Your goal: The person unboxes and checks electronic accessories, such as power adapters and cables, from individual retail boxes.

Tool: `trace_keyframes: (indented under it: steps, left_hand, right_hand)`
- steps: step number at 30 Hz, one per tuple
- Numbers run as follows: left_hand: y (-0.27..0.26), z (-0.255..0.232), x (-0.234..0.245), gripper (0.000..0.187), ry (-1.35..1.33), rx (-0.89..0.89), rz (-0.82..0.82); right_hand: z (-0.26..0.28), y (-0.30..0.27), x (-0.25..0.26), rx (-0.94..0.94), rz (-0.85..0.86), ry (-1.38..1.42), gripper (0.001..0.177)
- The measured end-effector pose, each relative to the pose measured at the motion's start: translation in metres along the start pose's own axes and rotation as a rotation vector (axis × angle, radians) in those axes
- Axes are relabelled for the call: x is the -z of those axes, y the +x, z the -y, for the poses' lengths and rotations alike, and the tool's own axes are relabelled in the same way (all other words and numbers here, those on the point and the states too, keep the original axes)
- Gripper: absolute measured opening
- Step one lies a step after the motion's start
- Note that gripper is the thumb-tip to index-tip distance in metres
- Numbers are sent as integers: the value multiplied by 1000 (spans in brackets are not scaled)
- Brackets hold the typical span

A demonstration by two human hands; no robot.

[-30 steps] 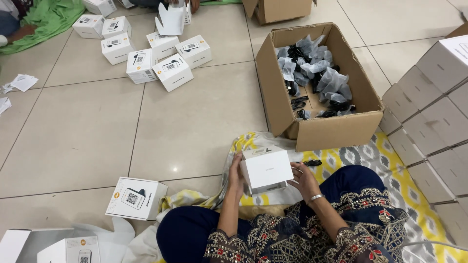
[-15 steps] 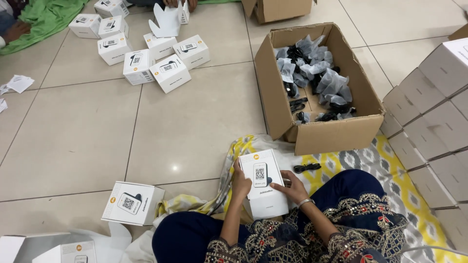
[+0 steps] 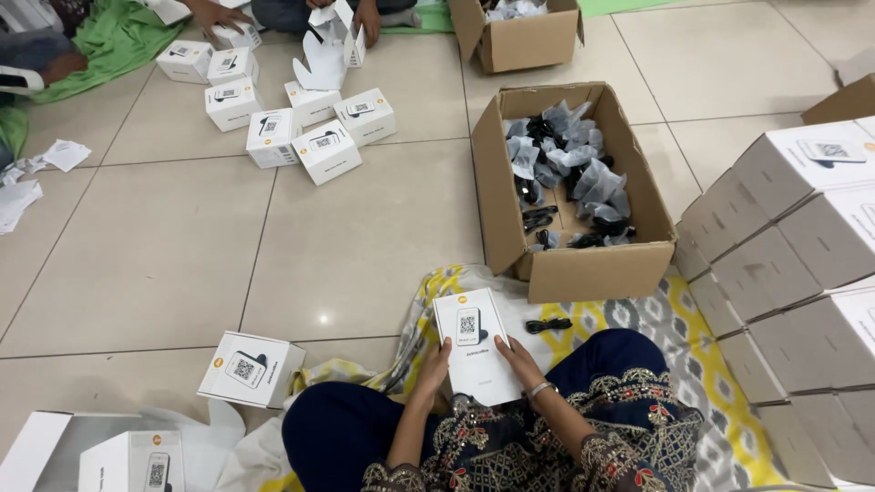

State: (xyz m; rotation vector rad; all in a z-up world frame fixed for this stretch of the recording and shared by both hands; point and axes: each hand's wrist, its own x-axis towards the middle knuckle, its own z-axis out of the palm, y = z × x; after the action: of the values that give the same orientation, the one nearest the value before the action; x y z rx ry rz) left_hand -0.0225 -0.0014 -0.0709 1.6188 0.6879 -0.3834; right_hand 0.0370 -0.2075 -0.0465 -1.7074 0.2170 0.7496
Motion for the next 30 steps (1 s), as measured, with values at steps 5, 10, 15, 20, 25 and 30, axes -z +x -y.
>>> trace_keyframes:
  steps: [5,10,15,20,25,30]
  left_hand:
    - [-40,-72,6,96,-105,25,-32]
    - [-40,-92,7,101,-219,-62,-57]
    - [-36,-102,14,100,-390,-134,-54]
    - [-33,-116,22,100,-404,-98,-89]
    - [12,-99,30,94,-372,-67,-144]
    - [10,-107,31,63,-352,-109,-162]
  right_hand:
    - [44,-23,9,43,127,176,93]
    - [60,-6,20,103,189,299,91]
    - [84,-9,25,153,229,185,93]
    - [76,10,27,122,121,120,96]
    - [72,37,32,80,55,103,103]
    - [91,38,28,11,-18,4,110]
